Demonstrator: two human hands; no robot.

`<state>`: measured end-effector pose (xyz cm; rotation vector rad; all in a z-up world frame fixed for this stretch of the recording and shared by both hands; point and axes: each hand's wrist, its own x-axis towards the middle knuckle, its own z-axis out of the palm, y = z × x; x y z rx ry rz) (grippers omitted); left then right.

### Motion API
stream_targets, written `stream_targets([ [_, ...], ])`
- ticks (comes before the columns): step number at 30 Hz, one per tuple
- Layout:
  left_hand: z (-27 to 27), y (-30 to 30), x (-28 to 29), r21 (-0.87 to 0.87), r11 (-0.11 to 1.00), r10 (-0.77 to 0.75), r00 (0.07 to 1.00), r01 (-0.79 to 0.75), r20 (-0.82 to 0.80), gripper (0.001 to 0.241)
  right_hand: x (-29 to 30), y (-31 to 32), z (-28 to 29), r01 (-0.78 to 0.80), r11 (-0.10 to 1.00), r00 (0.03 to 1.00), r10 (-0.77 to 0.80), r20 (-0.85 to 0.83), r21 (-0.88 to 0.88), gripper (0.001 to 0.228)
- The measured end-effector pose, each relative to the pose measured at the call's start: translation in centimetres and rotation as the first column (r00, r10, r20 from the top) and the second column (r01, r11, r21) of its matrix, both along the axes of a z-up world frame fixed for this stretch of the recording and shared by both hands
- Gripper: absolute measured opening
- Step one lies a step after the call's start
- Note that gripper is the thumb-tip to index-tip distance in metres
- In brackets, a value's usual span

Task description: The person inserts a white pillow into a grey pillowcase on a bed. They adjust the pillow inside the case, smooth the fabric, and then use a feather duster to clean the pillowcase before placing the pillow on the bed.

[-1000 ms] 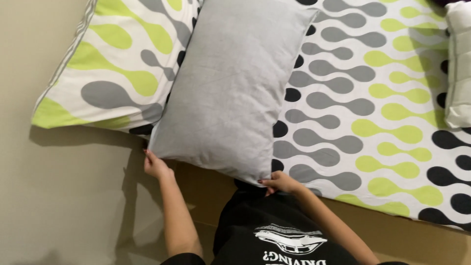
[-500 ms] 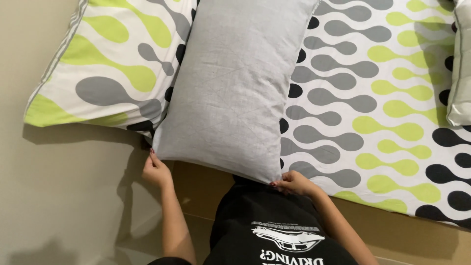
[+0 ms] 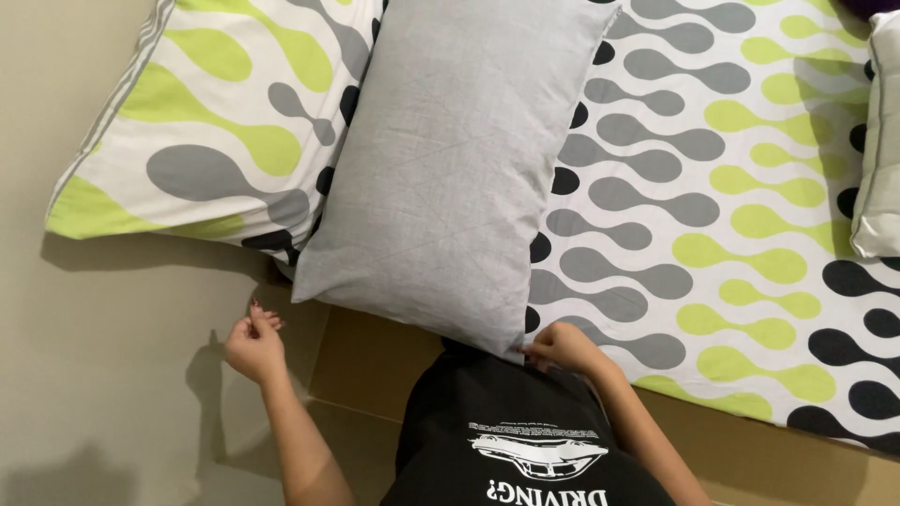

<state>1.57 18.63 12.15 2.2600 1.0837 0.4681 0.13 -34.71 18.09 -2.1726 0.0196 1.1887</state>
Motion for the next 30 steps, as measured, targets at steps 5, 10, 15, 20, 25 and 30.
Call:
stream_targets([
  [5,-1.5,-1.0,1.6,-0.149,0.924,-0.29,0.901,0.351,0.322,0.025,0.4,0.2,-1.2,0.206,0.969,0.969,-0.221,0.114,0.134,0.033],
  [10,-4.6,-3.4,2.9,-0.303,0.918,-0.192,0.956,0.255,0.22,0.025,-0.6,1.5,-4.0,0.177,0.98,0.975,-0.187,0.118,0.092,0.039],
  [15,-2.9,-5.2,2.4,0.072,0.975,-0.222,0.925,0.21,0.307,0.01,-3.2,1.6,-9.0,0.185,0.978,0.967,-0.199,0.159,0.099,0.039],
  [20,2.2,-7.0,2.3,0.416,0.868,-0.439,0.81,0.271,0.388,0.006,-3.6,1.2,-9.2,0.242,0.96,0.945,-0.266,0.189,0.142,0.035],
  [25,2.5,-6.6,2.8,0.378,0.853,-0.502,0.766,0.36,0.401,0.003,-4.3,0.3,-11.8,0.218,0.959,0.945,-0.253,0.205,0.181,0.029],
  [30,2.0,-5.0,2.5,0.021,0.897,-0.407,0.805,0.442,0.433,0.008,-4.2,0.4,-9.6,0.211,0.963,0.956,-0.24,0.172,0.17,0.025],
])
